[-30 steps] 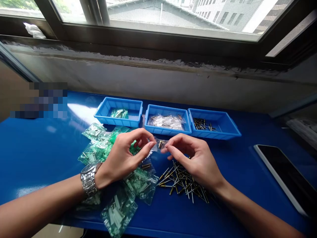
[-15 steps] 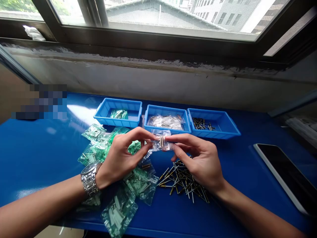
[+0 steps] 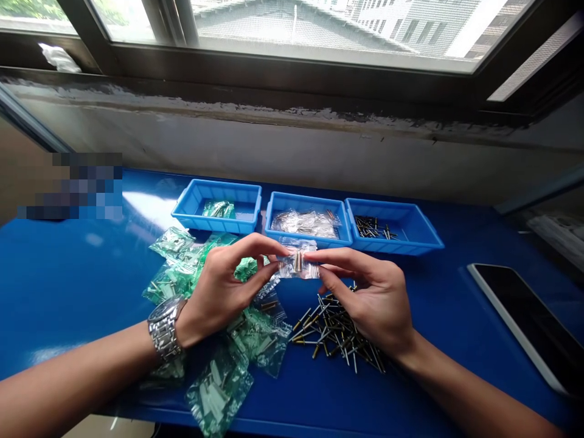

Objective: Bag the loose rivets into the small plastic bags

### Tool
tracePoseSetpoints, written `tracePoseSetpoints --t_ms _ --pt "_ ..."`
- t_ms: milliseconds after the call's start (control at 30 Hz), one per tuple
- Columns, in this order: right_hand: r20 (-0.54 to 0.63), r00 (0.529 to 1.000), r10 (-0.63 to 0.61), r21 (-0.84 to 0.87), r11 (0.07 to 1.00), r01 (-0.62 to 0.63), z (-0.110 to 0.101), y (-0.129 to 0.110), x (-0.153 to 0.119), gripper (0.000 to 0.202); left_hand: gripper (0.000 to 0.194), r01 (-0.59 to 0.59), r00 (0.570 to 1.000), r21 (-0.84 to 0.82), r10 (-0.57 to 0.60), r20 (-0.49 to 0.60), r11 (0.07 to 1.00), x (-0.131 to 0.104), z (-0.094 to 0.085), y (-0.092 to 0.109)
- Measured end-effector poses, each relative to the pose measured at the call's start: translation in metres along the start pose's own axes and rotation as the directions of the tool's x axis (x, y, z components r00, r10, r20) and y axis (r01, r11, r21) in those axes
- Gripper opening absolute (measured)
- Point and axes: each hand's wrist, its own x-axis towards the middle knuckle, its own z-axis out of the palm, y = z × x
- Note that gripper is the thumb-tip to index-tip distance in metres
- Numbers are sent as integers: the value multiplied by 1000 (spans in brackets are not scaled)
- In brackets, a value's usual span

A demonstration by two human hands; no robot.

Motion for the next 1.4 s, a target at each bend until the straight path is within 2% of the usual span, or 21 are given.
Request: tracePoseSetpoints --t_ms 67,133,267,533,933,1033,1167,1267,1400 --pt "7 1000 8 24 1000 -9 0 -1 0 15 9 31 999 -27 -30 17 999 0 0 1" --pt "22 999 36 55 998 -37 0 -1 0 10 4 119 991 -114 -111 69 986 1 0 4" --pt "50 992 119 61 991 -122 1 -3 0 8 15 311 947 -250 -277 164 917 1 0 8" --pt "111 967 231 103 965 -242 0 -8 3 15 20 368 927 -277 -328 182 887 3 0 9" --pt "118 954 274 181 939 -292 -1 -9 3 19 14 330 941 -296 -288 177 897 -1 1 10" --pt "112 971 213 183 956 -231 -1 -9 3 16 11 282 956 -286 -244 160 916 -1 1 9" --pt "35 996 77 112 990 -80 0 -7 1 8 3 166 984 -229 -147 100 959 -2 1 6" --pt "4 999 39 62 997 -40 0 -4 -1 21 14 87 996 -145 -83 34 986 -2 1 3" --pt "13 999 30 42 999 -30 0 -1 -2 30 20 68 998 -94 -66 19 993 -2 1 2"
